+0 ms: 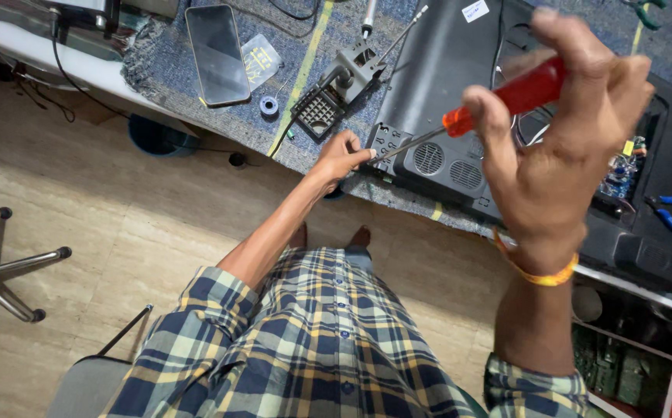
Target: The person aligns and secures a speaker bar to the back of a television chassis, then uses a screwdriver to fasten multiple screws into the rear panel. The person handles wires and circuit boards while repositioning the speaker bar and tightening the screws.
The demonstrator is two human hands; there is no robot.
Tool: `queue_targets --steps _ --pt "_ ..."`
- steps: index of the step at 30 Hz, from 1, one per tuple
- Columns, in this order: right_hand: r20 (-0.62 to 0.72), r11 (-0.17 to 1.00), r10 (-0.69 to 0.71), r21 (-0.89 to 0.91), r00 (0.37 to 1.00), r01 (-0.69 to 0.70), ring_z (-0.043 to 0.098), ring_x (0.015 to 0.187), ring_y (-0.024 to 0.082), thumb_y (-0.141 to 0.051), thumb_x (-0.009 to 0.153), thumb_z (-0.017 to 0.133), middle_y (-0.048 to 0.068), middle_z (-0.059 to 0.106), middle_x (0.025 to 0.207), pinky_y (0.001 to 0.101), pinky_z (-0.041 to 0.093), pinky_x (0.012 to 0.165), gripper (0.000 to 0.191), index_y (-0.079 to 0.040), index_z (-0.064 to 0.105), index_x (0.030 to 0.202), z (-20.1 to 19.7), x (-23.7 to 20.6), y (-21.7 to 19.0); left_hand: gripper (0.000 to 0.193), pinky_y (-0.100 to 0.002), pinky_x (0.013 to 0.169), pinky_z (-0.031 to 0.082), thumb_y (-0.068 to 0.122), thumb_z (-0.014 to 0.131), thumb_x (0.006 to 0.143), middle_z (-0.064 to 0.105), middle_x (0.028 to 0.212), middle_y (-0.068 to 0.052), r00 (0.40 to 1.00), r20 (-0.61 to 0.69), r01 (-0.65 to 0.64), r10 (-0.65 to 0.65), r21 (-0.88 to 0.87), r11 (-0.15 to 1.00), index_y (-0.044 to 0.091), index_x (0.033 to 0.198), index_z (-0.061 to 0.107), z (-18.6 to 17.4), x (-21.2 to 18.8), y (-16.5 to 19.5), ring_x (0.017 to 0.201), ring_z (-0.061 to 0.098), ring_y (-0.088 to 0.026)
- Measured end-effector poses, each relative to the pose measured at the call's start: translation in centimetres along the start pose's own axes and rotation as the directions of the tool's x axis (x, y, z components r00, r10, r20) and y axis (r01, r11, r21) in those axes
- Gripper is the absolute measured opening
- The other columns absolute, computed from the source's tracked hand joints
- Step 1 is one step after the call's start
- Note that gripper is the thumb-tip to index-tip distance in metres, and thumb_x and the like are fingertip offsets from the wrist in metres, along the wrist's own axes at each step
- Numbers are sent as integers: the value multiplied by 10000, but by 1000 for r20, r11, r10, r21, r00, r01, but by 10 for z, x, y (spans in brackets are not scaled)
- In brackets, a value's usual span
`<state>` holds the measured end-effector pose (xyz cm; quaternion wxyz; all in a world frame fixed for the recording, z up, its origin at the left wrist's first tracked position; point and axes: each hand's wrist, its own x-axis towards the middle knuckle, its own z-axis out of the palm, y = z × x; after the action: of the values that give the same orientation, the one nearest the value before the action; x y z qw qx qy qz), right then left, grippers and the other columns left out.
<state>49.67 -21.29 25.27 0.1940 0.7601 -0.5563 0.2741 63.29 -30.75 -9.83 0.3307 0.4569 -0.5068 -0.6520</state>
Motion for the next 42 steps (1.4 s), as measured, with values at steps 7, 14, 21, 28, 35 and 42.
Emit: queue_targets --steps 7,14,21,28,35,42 --pt "70 950 133 276 989 -148 630 1021 189 -164 1000 807 81 677 1202 341 518 915 498 -102 523 1404 1 -1 5 364 -282 495 409 229 864 807 543 644 21 1000 22 -4 4 21 1000 98 743 530 -3 1 0 561 541 -81" --pt "85 937 139 311 987 -159 657 1069 203 -227 1020 814 53 705 1139 382 524 943 465 -86 560 1383 3 -2 7 370 -277 499 432 234 863 803 537 647 30 1000 17 -15 14 27 1000 104 739 523 -2 1 1 567 541 -76" --pt "-56 998 -21 -53 998 18 607 886 292 -231 882 910 104 713 926 458 497 812 490 -43 645 1249 7 2 4 373 -283 481 409 237 863 793 540 625 25 1000 6 17 -17 33 999 106 735 518 -1 0 3 545 536 -78" --pt "120 935 212 262 970 -237 658 976 145 -310 1019 830 9 706 1087 317 502 786 458 -110 597 1358 -4 4 4 365 -272 484 404 241 869 797 562 623 19 1000 11 13 -13 35 999 102 732 538 -2 -1 1 547 529 -77" --pt "28 983 -117 -140 993 120 625 942 299 -261 934 905 84 720 1040 439 452 870 534 -68 592 1321 -7 -1 12 369 -276 489 436 263 865 798 567 632 28 998 29 46 -48 84 995 118 747 530 -3 0 5 553 557 -80" --pt "-6 996 -23 -80 1000 23 646 890 238 -249 963 890 59 734 1023 439 439 847 489 -105 596 1325 3 4 3 370 -282 486 423 257 865 807 571 619 17 999 36 17 -19 42 999 102 742 535 -4 -1 4 547 553 -89"
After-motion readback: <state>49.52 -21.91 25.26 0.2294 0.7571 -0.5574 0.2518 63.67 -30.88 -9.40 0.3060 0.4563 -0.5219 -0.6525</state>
